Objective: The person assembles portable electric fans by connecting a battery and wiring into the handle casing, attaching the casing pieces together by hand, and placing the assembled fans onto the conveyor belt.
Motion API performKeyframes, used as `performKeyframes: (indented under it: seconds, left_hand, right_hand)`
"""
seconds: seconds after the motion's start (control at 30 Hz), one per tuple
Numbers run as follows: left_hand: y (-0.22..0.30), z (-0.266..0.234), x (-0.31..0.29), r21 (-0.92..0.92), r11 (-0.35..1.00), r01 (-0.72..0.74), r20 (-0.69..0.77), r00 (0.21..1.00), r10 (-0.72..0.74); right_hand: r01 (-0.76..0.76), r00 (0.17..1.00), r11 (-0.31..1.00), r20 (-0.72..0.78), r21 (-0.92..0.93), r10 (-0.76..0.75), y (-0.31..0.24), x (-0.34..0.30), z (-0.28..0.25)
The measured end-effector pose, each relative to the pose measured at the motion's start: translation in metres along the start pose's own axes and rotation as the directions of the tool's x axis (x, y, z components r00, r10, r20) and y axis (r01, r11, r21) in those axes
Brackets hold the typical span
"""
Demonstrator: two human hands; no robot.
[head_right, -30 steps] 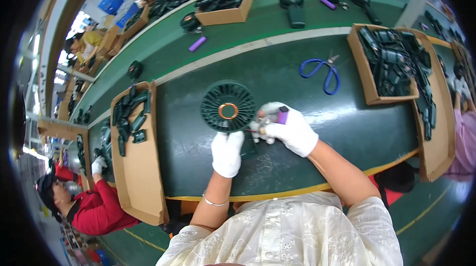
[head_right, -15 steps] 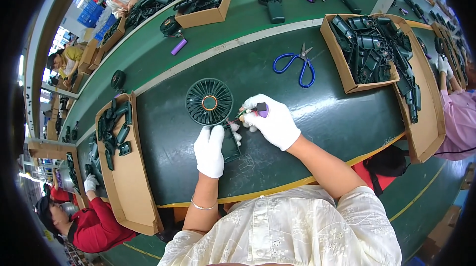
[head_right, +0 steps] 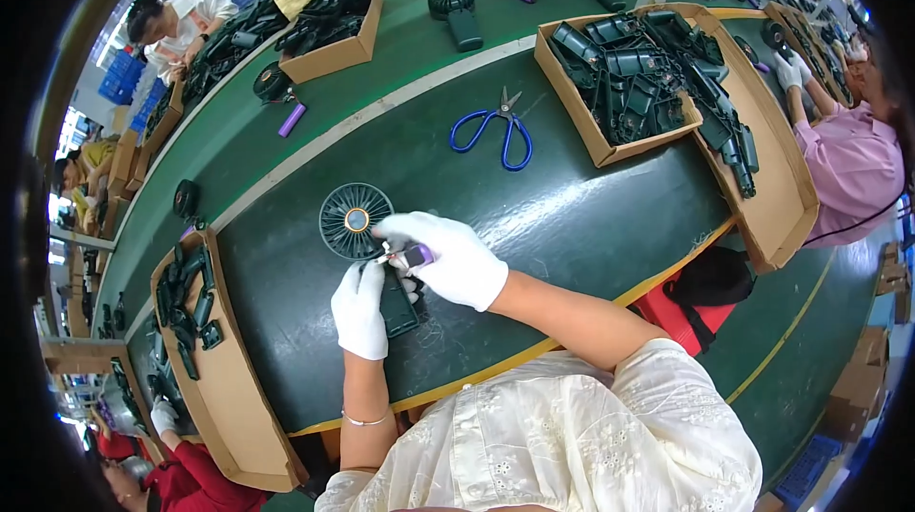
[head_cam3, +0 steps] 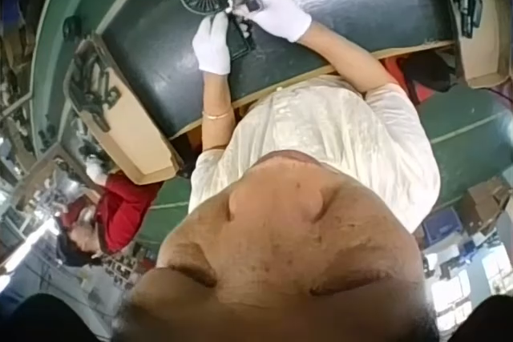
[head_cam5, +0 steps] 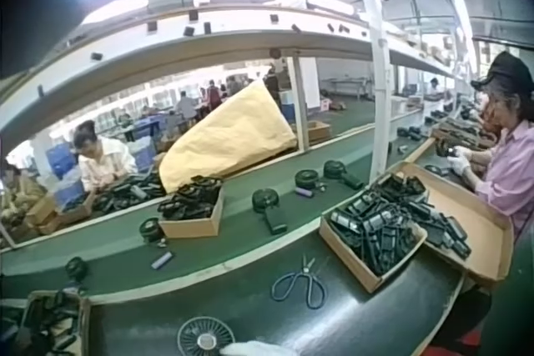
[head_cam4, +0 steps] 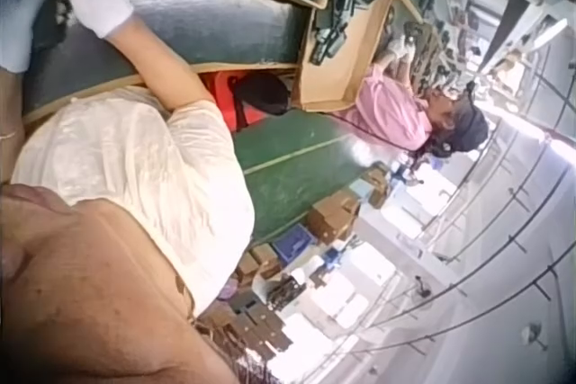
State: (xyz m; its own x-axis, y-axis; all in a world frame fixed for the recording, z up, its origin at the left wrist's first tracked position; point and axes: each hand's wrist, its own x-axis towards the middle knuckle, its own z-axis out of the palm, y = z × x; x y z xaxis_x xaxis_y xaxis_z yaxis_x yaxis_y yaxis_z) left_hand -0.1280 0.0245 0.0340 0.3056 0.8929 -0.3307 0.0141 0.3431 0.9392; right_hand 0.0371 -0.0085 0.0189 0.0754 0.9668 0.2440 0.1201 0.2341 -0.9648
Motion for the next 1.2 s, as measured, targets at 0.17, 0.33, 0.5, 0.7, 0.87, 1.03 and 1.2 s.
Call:
performKeyframes:
  seconds: [0.17,0.33,0.5,0.7,0.87,1.03,1.2]
  left_hand:
    - [-0.012,-0.013,0.003,0.118,0.993,-0.027,-0.021,0.999,0.03]
    - [-0.008,-0.016,0.007,0.438,0.885,-0.159,-0.031,0.981,0.191]
    - [-0.008,-0.014,0.004,-0.229,0.97,0.076,0.038,0.997,-0.069]
    - [-0.007,-0.022,0.009,-0.268,0.957,0.114,0.146,0.986,-0.077]
    - [-0.004,-0.03,0.009,-0.301,0.941,0.156,0.194,0.976,-0.099]
    - [-0.003,-0.03,0.009,-0.341,0.919,0.199,0.196,0.971,-0.138]
    - [-0.014,-0.03,0.013,-0.38,0.906,0.184,0.182,0.976,-0.122]
  right_hand:
    - [0.185,0.981,0.967,-0.027,-0.173,-0.193,-0.002,0.003,0.002]
    - [0.226,0.974,0.942,0.075,-0.249,-0.214,-0.003,0.0,0.01]
    - [-0.202,0.974,0.96,0.137,0.192,0.178,0.0,0.002,0.014]
    - [-0.222,0.974,0.975,-0.046,0.013,0.223,0.005,0.001,0.022]
    - [-0.03,1.0,0.968,-0.014,-0.249,0.027,0.012,0.004,0.022]
    - [0.208,0.978,0.891,0.057,-0.403,-0.203,0.015,0.003,0.023]
    - [0.356,0.925,0.769,0.085,-0.53,-0.37,0.014,0.004,0.027]
